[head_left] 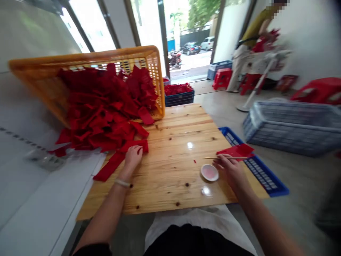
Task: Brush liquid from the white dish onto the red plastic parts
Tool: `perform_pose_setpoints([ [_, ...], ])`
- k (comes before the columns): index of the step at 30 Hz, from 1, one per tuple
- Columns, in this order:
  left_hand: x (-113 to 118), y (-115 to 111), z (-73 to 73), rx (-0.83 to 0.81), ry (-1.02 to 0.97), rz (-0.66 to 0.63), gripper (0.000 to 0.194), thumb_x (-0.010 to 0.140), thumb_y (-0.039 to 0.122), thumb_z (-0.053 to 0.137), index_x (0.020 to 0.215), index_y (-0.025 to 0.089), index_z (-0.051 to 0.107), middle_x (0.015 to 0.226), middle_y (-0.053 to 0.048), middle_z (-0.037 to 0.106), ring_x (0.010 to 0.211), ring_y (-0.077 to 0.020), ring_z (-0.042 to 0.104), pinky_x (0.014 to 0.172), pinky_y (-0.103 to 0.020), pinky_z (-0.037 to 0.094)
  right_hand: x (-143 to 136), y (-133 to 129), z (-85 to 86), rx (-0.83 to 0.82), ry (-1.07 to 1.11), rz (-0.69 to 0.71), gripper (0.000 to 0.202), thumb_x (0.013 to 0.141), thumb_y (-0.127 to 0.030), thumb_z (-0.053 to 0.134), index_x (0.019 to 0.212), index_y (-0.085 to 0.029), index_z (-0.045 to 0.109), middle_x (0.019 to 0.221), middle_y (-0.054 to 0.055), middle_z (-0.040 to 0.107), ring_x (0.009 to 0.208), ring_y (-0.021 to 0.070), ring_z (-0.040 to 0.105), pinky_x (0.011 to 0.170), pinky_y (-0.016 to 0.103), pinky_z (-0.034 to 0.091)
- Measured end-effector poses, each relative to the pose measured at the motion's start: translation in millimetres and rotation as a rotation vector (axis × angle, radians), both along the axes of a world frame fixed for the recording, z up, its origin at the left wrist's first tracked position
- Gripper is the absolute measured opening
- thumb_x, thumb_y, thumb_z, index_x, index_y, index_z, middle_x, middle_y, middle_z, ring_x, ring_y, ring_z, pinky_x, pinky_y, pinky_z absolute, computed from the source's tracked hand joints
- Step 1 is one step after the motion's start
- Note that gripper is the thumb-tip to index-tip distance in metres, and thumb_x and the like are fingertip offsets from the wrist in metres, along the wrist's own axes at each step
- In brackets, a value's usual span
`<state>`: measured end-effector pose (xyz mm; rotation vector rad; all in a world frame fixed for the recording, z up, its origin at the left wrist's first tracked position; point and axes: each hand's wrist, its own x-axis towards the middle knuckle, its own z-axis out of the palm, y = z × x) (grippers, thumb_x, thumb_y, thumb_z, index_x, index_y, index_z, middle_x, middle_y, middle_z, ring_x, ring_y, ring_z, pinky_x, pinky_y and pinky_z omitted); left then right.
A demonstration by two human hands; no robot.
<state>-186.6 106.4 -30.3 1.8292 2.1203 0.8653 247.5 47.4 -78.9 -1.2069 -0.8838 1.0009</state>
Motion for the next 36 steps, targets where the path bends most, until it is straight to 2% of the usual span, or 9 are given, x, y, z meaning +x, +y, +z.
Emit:
perform_pose_setpoints([
  [6, 23, -24, -12.7, 0.036, -0.022, -0.203, 0.027, 0.091, 0.028, 0.055, 0.097, 0.020, 0.080, 0.119, -0.018, 0.080, 0.129, -0.0401, 0.064, 0.123, -0.063, 0.041, 40, 38, -4.7, 0.020, 0.062, -0.077, 0.030, 0.107, -0.044, 0.070, 0.107, -0.014, 0.070, 0.094, 0.002, 0.071, 0.079, 0.0149, 0.070, 0.075, 0.032, 0.063],
  [12, 55, -72, -7.1, -0.049, -0.163, -0.471, 0.025, 0.096, 0.038, 0.062, 0.103, 0.027, 0.084, 0.115, -0.007, 0.083, 0.118, -0.0271, 0.072, 0.112, -0.041, 0.054, 47, 12, 9.0, 0.057, 0.044, -0.086, 0.052, 0.072, -0.064, 0.094, 0.090, -0.020, 0.070, 0.081, 0.003, 0.073, 0.071, 0.0211, 0.073, 0.073, 0.038, 0.064],
  [14, 57, -85, -4.5, -0.060, -0.236, -0.429, 0.025, 0.097, 0.041, 0.063, 0.106, 0.028, 0.083, 0.118, -0.008, 0.082, 0.116, -0.0253, 0.074, 0.107, -0.037, 0.056, 38, -7, 10.3, 0.036, 0.001, -0.064, 0.055, 0.067, -0.065, 0.095, 0.089, -0.021, 0.072, 0.079, 0.005, 0.074, 0.070, 0.0235, 0.074, 0.072, 0.040, 0.064],
  [17, 49, -96, -6.9, -0.029, -0.305, -0.137, 0.034, 0.103, 0.043, 0.054, 0.120, 0.022, 0.075, 0.117, -0.014, 0.079, 0.111, -0.0277, 0.074, 0.098, -0.040, 0.058, 25, -36, 14.3, -0.015, -0.106, -0.005, 0.049, 0.073, -0.061, 0.094, 0.094, -0.021, 0.076, 0.080, 0.006, 0.076, 0.076, 0.0263, 0.075, 0.081, 0.043, 0.063],
  [20, 49, -103, -19.0, -0.088, -0.356, 0.054, 0.044, 0.102, 0.049, 0.059, 0.132, 0.017, 0.065, 0.088, -0.011, 0.077, 0.086, -0.0288, 0.076, 0.083, -0.040, 0.060, 18, -54, 20.8, -0.054, -0.269, 0.050, 0.048, 0.077, -0.065, 0.090, 0.098, -0.023, 0.078, 0.083, 0.007, 0.078, 0.083, 0.0294, 0.076, 0.089, 0.046, 0.060],
  [22, 61, -108, -29.6, -0.159, -0.429, 0.059, 0.059, 0.099, 0.054, 0.067, 0.143, 0.018, 0.057, 0.078, -0.005, 0.075, 0.073, -0.0261, 0.075, 0.074, -0.037, 0.060, 17, -59, 24.3, -0.034, -0.432, 0.051, 0.049, 0.082, -0.070, 0.083, 0.099, -0.025, 0.078, 0.084, 0.006, 0.079, 0.083, 0.0311, 0.077, 0.088, 0.047, 0.060],
  [26, 94, -111, -38.4, -0.160, -0.632, -0.065, 0.086, 0.100, 0.037, 0.069, 0.170, 0.023, 0.022, 0.103, -0.008, 0.081, 0.087, -0.0233, 0.079, 0.080, -0.033, 0.063, 19, -58, 26.9, 0.075, -0.676, 0.025, 0.050, 0.090, -0.074, 0.072, 0.099, -0.025, 0.076, 0.080, 0.005, 0.079, 0.081, 0.0309, 0.078, 0.081, 0.044, 0.060],
  [32, 109, -89, -6.3, -0.149, -0.133, -0.090, 0.045, 0.105, 0.023, 0.057, 0.148, 0.014, 0.063, 0.157, -0.023, 0.059, 0.149, -0.0358, 0.056, 0.128, -0.050, 0.040, 20, -55, 24.5, 0.145, -0.807, 0.036, 0.042, 0.096, -0.065, 0.066, 0.097, -0.024, 0.076, 0.080, 0.005, 0.079, 0.077, 0.0290, 0.078, 0.075, 0.040, 0.060],
  [36, 137, -78, 14.1, -0.275, 0.181, -0.049, 0.068, 0.105, 0.051, 0.061, 0.156, 0.006, 0.054, 0.169, -0.035, 0.037, 0.147, -0.0486, 0.054, 0.119, -0.060, 0.047, 15, -51, 17.1, 0.139, -0.886, 0.067, 0.041, 0.098, -0.062, 0.060, 0.090, -0.024, 0.075, 0.087, 0.008, 0.081, 0.079, 0.0300, 0.078, 0.075, 0.041, 0.059],
])
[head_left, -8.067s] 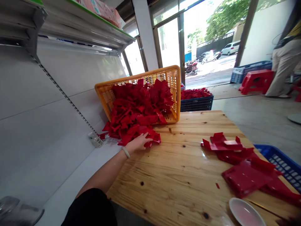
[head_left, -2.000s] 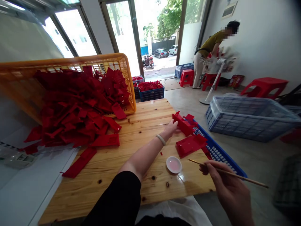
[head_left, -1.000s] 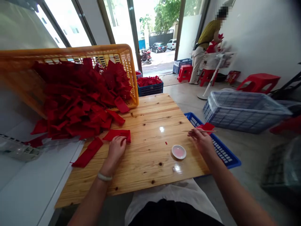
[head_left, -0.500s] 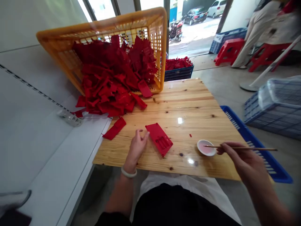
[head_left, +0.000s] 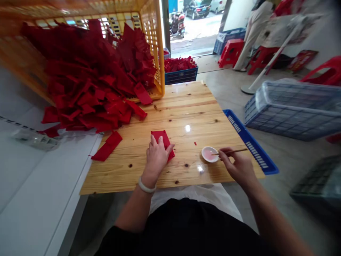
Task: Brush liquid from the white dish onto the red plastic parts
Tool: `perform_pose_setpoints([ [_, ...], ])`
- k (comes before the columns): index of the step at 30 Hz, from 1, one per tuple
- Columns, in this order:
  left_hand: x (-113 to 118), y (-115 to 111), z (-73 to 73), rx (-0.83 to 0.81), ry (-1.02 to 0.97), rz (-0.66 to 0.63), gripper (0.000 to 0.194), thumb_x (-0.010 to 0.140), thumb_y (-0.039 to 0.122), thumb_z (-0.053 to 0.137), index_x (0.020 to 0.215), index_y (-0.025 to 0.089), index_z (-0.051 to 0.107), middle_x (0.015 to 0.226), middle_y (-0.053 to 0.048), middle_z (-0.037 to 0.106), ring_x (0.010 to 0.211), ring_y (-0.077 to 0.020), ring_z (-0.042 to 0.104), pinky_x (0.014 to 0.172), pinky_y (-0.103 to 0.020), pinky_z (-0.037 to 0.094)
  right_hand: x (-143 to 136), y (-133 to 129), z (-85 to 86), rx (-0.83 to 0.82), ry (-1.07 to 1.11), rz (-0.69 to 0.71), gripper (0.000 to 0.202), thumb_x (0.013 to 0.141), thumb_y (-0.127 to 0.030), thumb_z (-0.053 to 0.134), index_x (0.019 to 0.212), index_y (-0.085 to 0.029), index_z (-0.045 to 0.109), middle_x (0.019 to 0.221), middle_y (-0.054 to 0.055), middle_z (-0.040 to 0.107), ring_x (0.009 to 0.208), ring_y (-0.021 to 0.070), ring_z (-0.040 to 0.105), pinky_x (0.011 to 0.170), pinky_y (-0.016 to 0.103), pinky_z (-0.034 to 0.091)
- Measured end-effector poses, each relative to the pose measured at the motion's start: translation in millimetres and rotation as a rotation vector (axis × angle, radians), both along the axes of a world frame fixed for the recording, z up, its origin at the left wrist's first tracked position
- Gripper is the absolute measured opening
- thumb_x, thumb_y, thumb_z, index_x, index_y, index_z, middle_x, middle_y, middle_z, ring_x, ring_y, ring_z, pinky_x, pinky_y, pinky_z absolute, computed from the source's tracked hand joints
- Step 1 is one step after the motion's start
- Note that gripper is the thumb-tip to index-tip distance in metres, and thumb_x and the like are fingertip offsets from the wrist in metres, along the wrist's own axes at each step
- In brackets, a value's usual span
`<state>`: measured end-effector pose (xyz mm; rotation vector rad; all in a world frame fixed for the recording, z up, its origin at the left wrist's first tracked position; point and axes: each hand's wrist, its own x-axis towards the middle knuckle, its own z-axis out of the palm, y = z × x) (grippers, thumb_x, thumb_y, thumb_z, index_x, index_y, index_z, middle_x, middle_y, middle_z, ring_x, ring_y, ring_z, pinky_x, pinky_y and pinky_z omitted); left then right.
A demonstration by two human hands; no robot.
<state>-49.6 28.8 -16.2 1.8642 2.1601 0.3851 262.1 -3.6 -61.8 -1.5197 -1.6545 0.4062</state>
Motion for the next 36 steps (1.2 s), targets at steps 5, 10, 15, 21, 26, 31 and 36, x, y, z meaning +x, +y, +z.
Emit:
perform_pose_setpoints([
  [5, 9, 5, 5.5, -0.120, 0.212, -0.109, 0.078, 0.099, 0.043, 0.072, 0.160, 0.003, 0.046, 0.167, -0.038, 0.038, 0.144, -0.0454, 0.058, 0.115, -0.050, 0.051, -2, 4, -3.1, 0.009, -0.050, 0.013, 0.035, 0.100, -0.053, 0.057, 0.093, -0.023, 0.074, 0.085, 0.009, 0.080, 0.080, 0.0300, 0.078, 0.074, 0.040, 0.058],
  [10, -21, 2, 7.1, -0.167, 0.163, -0.146, 0.074, 0.096, 0.025, 0.067, 0.165, 0.009, 0.043, 0.170, -0.033, 0.036, 0.147, -0.0424, 0.056, 0.119, -0.049, 0.049, 2, 2, 3.4, 0.022, -0.053, 0.045, 0.027, 0.098, -0.045, 0.057, 0.095, -0.023, 0.072, 0.090, 0.009, 0.080, 0.080, 0.0282, 0.078, 0.073, 0.038, 0.058],
  [15, -25, -6, 7.7, -0.165, 0.256, -0.059, 0.071, 0.098, 0.029, 0.066, 0.165, 0.017, 0.046, 0.167, -0.032, 0.039, 0.141, -0.0484, 0.059, 0.109, -0.060, 0.053, 7, 1, 8.4, -0.011, -0.056, 0.113, 0.020, 0.094, -0.040, 0.059, 0.090, -0.025, 0.070, 0.081, 0.005, 0.078, 0.075, 0.0262, 0.077, 0.070, 0.036, 0.056],
  [21, -40, 5, -0.5, 0.021, -0.252, 0.062, 0.067, 0.097, 0.035, 0.069, 0.158, 0.009, 0.053, 0.132, -0.024, 0.073, 0.122, -0.0387, 0.072, 0.109, -0.051, 0.055, 14, 0, 9.6, -0.042, -0.044, 0.082, 0.028, 0.099, -0.048, 0.058, 0.093, -0.023, 0.070, 0.085, 0.007, 0.079, 0.074, 0.0263, 0.077, 0.070, 0.037, 0.057],
  [26, -35, 3, -1.0, -0.048, -1.284, 0.098, 0.065, 0.093, 0.049, 0.069, 0.148, 0.014, 0.060, 0.116, -0.014, 0.081, 0.093, -0.0270, 0.080, 0.081, -0.037, 0.065, 14, -1, 9.1, -0.090, -0.044, 0.060, 0.035, 0.102, -0.054, 0.057, 0.093, -0.023, 0.071, 0.080, 0.006, 0.078, 0.066, 0.0246, 0.075, 0.063, 0.035, 0.055],
  [31, -12, -9, 5.1, -0.317, -1.858, 0.129, 0.054, 0.104, 0.051, 0.055, 0.125, 0.004, 0.071, 0.117, -0.022, 0.081, 0.098, -0.0282, 0.081, 0.091, -0.038, 0.065, 10, -1, 14.6, -0.089, -0.042, 0.045, 0.034, 0.100, -0.054, 0.059, 0.092, -0.023, 0.072, 0.082, 0.006, 0.078, 0.072, 0.0254, 0.077, 0.067, 0.036, 0.055],
  [36, -2, -17, 6.2, -0.470, -2.072, 0.070, 0.061, 0.108, 0.053, 0.044, 0.120, 0.001, 0.075, 0.113, -0.024, 0.081, 0.088, -0.0288, 0.081, 0.084, -0.040, 0.066, 11, 1, 15.9, -0.056, 0.005, 0.066, 0.036, 0.096, -0.057, 0.063, 0.088, -0.024, 0.073, 0.076, 0.004, 0.078, 0.065, 0.0254, 0.076, 0.061, 0.035, 0.054],
])
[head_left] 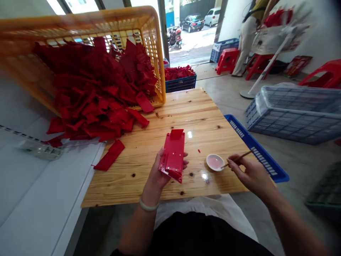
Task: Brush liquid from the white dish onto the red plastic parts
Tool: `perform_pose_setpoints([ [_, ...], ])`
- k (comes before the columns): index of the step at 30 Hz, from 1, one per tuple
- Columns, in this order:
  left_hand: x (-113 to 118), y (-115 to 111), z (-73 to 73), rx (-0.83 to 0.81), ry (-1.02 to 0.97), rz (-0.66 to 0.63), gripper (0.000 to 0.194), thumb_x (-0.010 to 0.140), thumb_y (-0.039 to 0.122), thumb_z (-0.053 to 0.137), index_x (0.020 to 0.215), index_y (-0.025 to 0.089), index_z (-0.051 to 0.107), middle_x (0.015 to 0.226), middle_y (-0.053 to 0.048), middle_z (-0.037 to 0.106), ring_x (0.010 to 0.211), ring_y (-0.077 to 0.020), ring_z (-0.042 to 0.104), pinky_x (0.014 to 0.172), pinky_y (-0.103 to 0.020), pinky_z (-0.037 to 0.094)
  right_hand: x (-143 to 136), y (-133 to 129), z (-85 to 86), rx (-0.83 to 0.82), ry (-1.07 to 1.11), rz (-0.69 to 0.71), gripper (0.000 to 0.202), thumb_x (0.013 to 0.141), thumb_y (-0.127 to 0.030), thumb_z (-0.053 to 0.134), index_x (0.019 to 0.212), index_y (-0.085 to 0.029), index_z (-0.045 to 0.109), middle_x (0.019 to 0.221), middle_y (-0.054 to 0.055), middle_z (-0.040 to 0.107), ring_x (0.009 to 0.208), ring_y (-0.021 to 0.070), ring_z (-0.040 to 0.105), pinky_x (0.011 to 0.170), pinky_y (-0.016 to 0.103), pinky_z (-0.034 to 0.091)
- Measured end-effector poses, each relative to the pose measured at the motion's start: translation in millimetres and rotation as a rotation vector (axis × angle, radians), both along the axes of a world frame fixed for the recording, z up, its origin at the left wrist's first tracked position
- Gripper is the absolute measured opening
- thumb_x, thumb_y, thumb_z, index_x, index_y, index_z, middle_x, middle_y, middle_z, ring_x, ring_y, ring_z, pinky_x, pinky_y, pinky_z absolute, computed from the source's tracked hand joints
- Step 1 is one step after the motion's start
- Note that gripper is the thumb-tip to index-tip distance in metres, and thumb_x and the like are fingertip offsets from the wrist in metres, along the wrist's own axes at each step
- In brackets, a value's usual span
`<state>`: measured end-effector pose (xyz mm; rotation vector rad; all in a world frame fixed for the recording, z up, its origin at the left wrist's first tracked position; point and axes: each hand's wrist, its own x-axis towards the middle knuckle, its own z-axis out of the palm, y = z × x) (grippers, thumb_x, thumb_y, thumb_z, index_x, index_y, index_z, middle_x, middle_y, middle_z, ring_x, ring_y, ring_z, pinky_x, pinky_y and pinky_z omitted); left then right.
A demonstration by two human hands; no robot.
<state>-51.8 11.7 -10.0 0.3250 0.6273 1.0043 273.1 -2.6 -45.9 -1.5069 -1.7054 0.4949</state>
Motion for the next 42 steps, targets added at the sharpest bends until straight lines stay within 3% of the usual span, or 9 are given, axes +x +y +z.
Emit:
perform_pose_setpoints([
  [3, 3, -6, -1.1, 0.032, -0.062, -0.022, 0.063, 0.107, 0.056, 0.049, 0.119, 0.001, 0.076, 0.115, -0.023, 0.081, 0.090, -0.0275, 0.080, 0.083, -0.036, 0.064, -5, -3, 7.7, 0.033, 0.064, -0.035, 0.037, 0.097, -0.059, 0.066, 0.094, -0.023, 0.075, 0.079, 0.004, 0.079, 0.070, 0.0260, 0.078, 0.065, 0.035, 0.058],
  [7, 9, -17, -0.7, 0.118, -0.044, -0.085, 0.064, 0.101, 0.063, 0.058, 0.119, 0.004, 0.078, 0.119, -0.023, 0.080, 0.092, -0.0288, 0.080, 0.085, -0.037, 0.064, -31, -18, 38.1, 0.048, 0.430, -0.081, 0.028, 0.099, -0.051, 0.075, 0.107, -0.025, 0.075, 0.091, 0.003, 0.081, 0.089, 0.0249, 0.080, 0.087, 0.036, 0.063],
  [10, 13, -27, 3.3, 0.206, 0.052, -0.100, 0.069, 0.102, 0.068, 0.055, 0.121, 0.006, 0.078, 0.122, -0.024, 0.080, 0.095, -0.0301, 0.081, 0.087, -0.038, 0.065, -57, -26, 63.2, 0.066, 0.636, 0.041, 0.019, 0.102, -0.044, 0.075, 0.108, -0.026, 0.076, 0.099, 0.004, 0.081, 0.089, 0.0237, 0.080, 0.084, 0.036, 0.066],
  [13, 15, -34, 8.6, 0.289, 0.104, -0.108, 0.071, 0.104, 0.069, 0.051, 0.124, 0.007, 0.078, 0.125, -0.024, 0.079, 0.098, -0.0302, 0.081, 0.088, -0.039, 0.066, -75, -26, 76.9, 0.066, 0.696, 0.183, 0.012, 0.105, -0.038, 0.073, 0.109, -0.029, 0.078, 0.103, 0.005, 0.080, 0.088, 0.0235, 0.080, 0.074, 0.034, 0.067],
  [20, 15, -40, 10.2, 0.339, 0.135, -0.099, 0.069, 0.102, 0.068, 0.058, 0.142, 0.012, 0.067, 0.128, -0.025, 0.078, 0.097, -0.0338, 0.082, 0.083, -0.042, 0.067, -92, -20, 83.3, 0.052, 0.745, 0.244, 0.011, 0.103, -0.037, 0.075, 0.107, -0.027, 0.079, 0.097, 0.004, 0.081, 0.080, 0.0223, 0.080, 0.076, 0.035, 0.071],
  [25, 16, -39, 12.3, 0.334, 0.132, -0.099, 0.069, 0.101, 0.069, 0.059, 0.138, 0.012, 0.069, 0.127, -0.024, 0.078, 0.097, -0.0331, 0.082, 0.087, -0.043, 0.066, -95, -18, 86.3, 0.053, 0.733, 0.277, 0.009, 0.105, -0.034, 0.074, 0.106, -0.026, 0.078, 0.095, 0.003, 0.081, 0.080, 0.0197, 0.080, 0.075, 0.030, 0.070],
  [30, 18, -36, 15.5, 0.320, 0.126, -0.090, 0.064, 0.098, 0.066, 0.065, 0.132, 0.012, 0.069, 0.108, -0.020, 0.083, 0.090, -0.0322, 0.083, 0.083, -0.040, 0.067, -94, -17, 84.0, 0.047, 0.744, 0.308, 0.010, 0.106, -0.033, 0.072, 0.108, -0.025, 0.077, 0.095, 0.003, 0.081, 0.082, 0.0191, 0.080, 0.077, 0.029, 0.069],
  [35, 18, -36, 11.4, 0.317, 0.147, -0.096, 0.069, 0.098, 0.070, 0.061, 0.134, 0.011, 0.068, 0.110, -0.023, 0.082, 0.097, -0.0394, 0.082, 0.085, -0.049, 0.067, -94, -19, 87.2, 0.033, 0.746, 0.303, 0.011, 0.104, -0.035, 0.074, 0.106, -0.025, 0.078, 0.092, 0.003, 0.080, 0.079, 0.0197, 0.080, 0.075, 0.030, 0.070],
  [42, 17, -35, 12.2, 0.329, 0.166, -0.107, 0.069, 0.098, 0.070, 0.060, 0.134, 0.012, 0.067, 0.110, -0.023, 0.082, 0.103, -0.0393, 0.081, 0.088, -0.048, 0.066, -92, -19, 85.8, 0.025, 0.730, 0.271, 0.013, 0.104, -0.037, 0.074, 0.105, -0.025, 0.077, 0.090, 0.004, 0.080, 0.078, 0.0208, 0.080, 0.075, 0.033, 0.070],
])
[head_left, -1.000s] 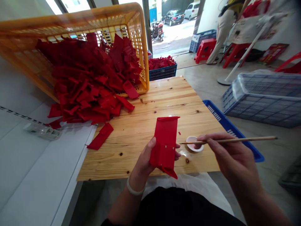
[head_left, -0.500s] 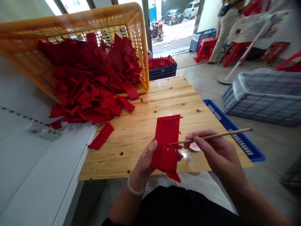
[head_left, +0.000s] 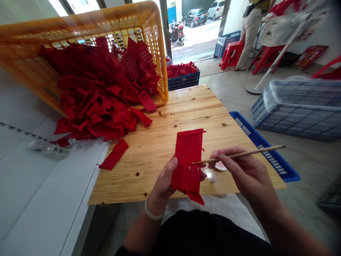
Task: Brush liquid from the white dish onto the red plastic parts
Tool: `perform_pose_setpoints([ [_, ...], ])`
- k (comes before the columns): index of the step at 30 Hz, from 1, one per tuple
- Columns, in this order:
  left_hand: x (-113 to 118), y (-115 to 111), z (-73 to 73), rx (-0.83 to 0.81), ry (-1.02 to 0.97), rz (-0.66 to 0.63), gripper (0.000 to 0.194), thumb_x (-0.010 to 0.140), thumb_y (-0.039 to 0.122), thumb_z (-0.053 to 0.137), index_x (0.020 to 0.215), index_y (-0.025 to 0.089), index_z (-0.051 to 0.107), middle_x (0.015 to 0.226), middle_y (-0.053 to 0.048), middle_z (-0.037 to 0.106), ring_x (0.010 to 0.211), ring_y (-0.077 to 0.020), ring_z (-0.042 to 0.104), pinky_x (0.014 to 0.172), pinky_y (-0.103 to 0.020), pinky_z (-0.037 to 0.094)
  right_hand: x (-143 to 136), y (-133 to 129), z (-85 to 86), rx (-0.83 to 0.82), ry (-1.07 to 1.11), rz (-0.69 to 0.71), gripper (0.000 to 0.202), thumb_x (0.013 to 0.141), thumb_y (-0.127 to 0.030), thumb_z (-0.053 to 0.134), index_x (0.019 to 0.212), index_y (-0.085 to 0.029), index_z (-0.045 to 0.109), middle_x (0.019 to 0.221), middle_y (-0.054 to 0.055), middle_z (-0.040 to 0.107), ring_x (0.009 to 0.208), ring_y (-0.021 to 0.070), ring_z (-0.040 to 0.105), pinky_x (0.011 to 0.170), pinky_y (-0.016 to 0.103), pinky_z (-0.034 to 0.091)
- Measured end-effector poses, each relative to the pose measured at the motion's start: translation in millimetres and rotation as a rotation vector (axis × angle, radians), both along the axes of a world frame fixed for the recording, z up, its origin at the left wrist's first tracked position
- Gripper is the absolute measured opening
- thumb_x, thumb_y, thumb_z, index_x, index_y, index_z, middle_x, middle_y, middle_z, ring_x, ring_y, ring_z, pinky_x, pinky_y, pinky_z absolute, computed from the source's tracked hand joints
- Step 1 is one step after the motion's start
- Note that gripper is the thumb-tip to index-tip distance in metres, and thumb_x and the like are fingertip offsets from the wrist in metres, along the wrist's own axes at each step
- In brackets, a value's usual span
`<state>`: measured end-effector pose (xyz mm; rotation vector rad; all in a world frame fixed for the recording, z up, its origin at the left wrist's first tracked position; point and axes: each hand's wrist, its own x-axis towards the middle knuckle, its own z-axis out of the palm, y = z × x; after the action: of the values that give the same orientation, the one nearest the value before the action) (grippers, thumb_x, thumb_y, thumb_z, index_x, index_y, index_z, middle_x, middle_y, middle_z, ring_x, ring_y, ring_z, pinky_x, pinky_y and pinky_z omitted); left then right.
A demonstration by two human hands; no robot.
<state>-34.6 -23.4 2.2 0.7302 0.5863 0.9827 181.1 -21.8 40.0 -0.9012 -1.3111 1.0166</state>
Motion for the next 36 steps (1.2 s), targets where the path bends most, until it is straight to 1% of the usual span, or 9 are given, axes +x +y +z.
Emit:
perform_pose_setpoints([
  [5, -3, -1, 0.2, 0.037, 0.122, 0.111, 0.062, 0.098, 0.065, 0.068, 0.137, 0.016, 0.066, 0.115, -0.019, 0.082, 0.095, -0.0345, 0.082, 0.082, -0.042, 0.066, 4, -4, -0.7, 0.064, -0.065, -0.012, 0.009, 0.108, -0.029, 0.068, 0.110, -0.027, 0.076, 0.095, 0.003, 0.079, 0.082, 0.0192, 0.078, 0.077, 0.031, 0.068],
  [8, -5, -2, 3.2, 0.080, 0.250, 0.163, 0.062, 0.097, 0.058, 0.073, 0.145, 0.020, 0.064, 0.126, -0.015, 0.080, 0.100, -0.0310, 0.081, 0.088, -0.040, 0.065, 3, -7, 2.3, 0.151, -0.178, -0.042, 0.010, 0.108, -0.026, 0.066, 0.109, -0.028, 0.075, 0.098, 0.003, 0.078, 0.083, 0.0183, 0.077, 0.077, 0.029, 0.066],
  [12, -4, -3, 6.6, 0.171, 0.313, 0.160, 0.061, 0.099, 0.055, 0.073, 0.149, 0.021, 0.064, 0.131, -0.015, 0.078, 0.108, -0.0303, 0.079, 0.093, -0.039, 0.063, -3, -7, 5.5, 0.283, -0.331, -0.058, 0.009, 0.107, -0.022, 0.065, 0.109, -0.028, 0.072, 0.098, 0.003, 0.077, 0.090, 0.0209, 0.076, 0.080, 0.034, 0.066],
  [16, -4, -3, 7.0, 0.216, 0.314, 0.156, 0.057, 0.100, 0.053, 0.072, 0.147, 0.022, 0.066, 0.133, -0.015, 0.078, 0.111, -0.0302, 0.078, 0.093, -0.038, 0.063, -6, -4, 7.0, 0.380, -0.415, -0.051, 0.013, 0.104, -0.016, 0.066, 0.108, -0.028, 0.069, 0.089, 0.001, 0.075, 0.089, 0.0215, 0.074, 0.088, 0.038, 0.064],
  [21, -6, -2, 5.7, 0.202, 0.338, 0.170, 0.056, 0.100, 0.055, 0.072, 0.145, 0.022, 0.068, 0.130, -0.014, 0.079, 0.110, -0.0301, 0.078, 0.092, -0.037, 0.063, -5, -4, 7.4, 0.405, -0.433, -0.068, 0.019, 0.104, -0.013, 0.065, 0.113, -0.029, 0.068, 0.093, 0.001, 0.074, 0.094, 0.0214, 0.073, 0.091, 0.038, 0.063],
  [29, -4, -3, 6.7, 0.173, 0.344, 0.179, 0.051, 0.100, 0.052, 0.073, 0.140, 0.021, 0.069, 0.132, -0.013, 0.078, 0.113, -0.0298, 0.078, 0.092, -0.036, 0.063, -8, 0, 9.1, 0.439, -0.493, -0.063, 0.014, 0.104, -0.015, 0.064, 0.110, -0.028, 0.067, 0.090, 0.001, 0.076, 0.087, 0.0214, 0.074, 0.092, 0.041, 0.063],
  [32, -1, 16, -3.5, 0.102, 0.310, 0.156, 0.054, 0.099, 0.055, 0.073, 0.140, 0.020, 0.066, 0.127, -0.014, 0.079, 0.108, -0.0309, 0.079, 0.088, -0.037, 0.063, 0, 2, 0.0, 0.412, -0.475, -0.140, 0.009, 0.104, -0.020, 0.066, 0.108, -0.027, 0.070, 0.092, 0.002, 0.076, 0.083, 0.0206, 0.074, 0.086, 0.038, 0.063],
  [34, 4, 43, -19.7, 0.007, 0.252, 0.100, 0.054, 0.098, 0.059, 0.071, 0.130, 0.016, 0.068, 0.111, -0.014, 0.082, 0.092, -0.0282, 0.080, 0.080, -0.037, 0.064, 8, 3, -8.0, 0.338, -0.385, -0.277, 0.007, 0.105, -0.024, 0.068, 0.109, -0.027, 0.072, 0.093, 0.002, 0.076, 0.082, 0.0196, 0.075, 0.081, 0.034, 0.062],
  [36, 15, 83, -38.0, -0.093, 0.222, 0.026, 0.051, 0.095, 0.062, 0.073, 0.107, 0.013, 0.069, 0.087, -0.011, 0.079, 0.073, -0.0229, 0.075, 0.071, -0.034, 0.061, 15, 3, -15.2, 0.253, -0.261, -0.396, 0.008, 0.105, -0.028, 0.070, 0.112, -0.026, 0.073, 0.092, 0.002, 0.077, 0.081, 0.0193, 0.076, 0.079, 0.032, 0.062],
])
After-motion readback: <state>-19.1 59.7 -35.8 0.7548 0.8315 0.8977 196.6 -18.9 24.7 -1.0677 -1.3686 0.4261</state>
